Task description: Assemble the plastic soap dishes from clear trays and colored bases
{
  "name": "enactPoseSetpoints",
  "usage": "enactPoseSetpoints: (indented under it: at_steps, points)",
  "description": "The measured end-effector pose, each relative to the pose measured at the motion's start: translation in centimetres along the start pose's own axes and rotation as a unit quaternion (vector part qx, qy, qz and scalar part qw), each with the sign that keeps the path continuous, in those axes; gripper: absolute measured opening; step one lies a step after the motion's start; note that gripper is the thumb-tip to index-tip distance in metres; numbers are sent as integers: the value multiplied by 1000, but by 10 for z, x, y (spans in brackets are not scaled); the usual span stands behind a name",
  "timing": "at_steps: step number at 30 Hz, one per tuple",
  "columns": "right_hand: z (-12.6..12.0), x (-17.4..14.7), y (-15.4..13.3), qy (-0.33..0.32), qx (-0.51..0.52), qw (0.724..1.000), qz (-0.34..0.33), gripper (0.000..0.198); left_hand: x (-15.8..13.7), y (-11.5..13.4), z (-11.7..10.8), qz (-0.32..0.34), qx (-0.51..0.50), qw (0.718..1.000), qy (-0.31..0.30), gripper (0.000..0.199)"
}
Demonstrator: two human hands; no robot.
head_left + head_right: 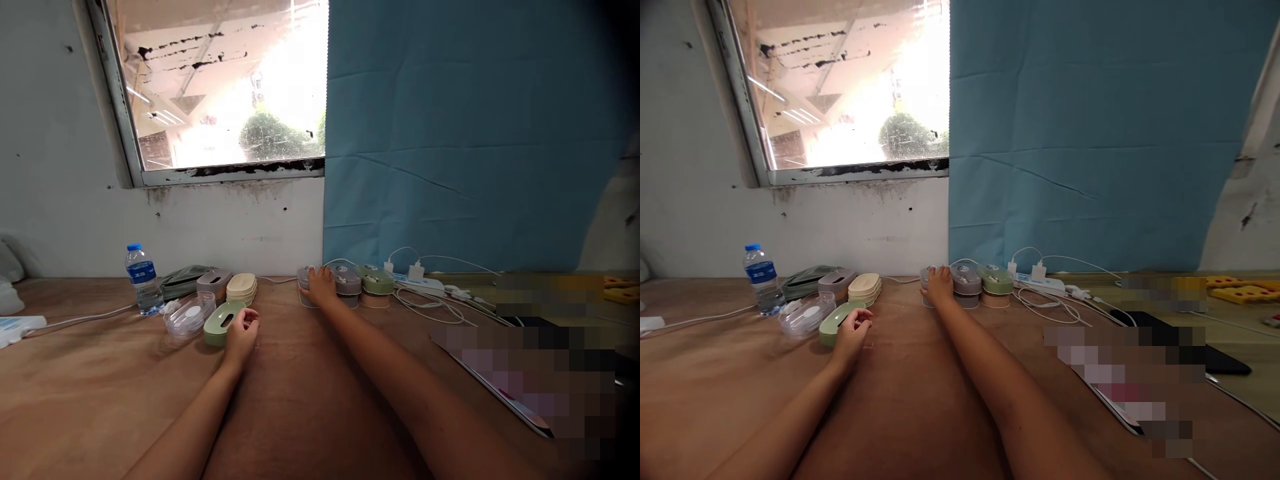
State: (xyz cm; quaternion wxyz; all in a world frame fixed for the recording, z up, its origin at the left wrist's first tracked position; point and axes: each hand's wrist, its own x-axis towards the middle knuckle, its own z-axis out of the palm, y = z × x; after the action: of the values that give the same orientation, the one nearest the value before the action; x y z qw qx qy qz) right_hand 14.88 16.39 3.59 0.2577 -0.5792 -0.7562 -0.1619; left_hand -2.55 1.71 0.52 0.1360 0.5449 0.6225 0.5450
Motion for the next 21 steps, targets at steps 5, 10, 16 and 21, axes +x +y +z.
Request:
enactPoseSetpoints:
  at_steps: [5,10,16,21]
  points:
    - [-6,0,0,-1,-18,1000,-17,58,8,-3,-14,47,93,994,43,15]
    - [-26,-5,-2,2,-18,996,-88,65,13,-5,-31,115,324,936,77,17]
    - [-67,-49,-12,-29,-5,952,-304,37,18,-18,-38,36,409,912,5,29]
    - [-101,-117,1,-102,-3,897,-430,21,20,-22,-40,24,404,914,-36,26]
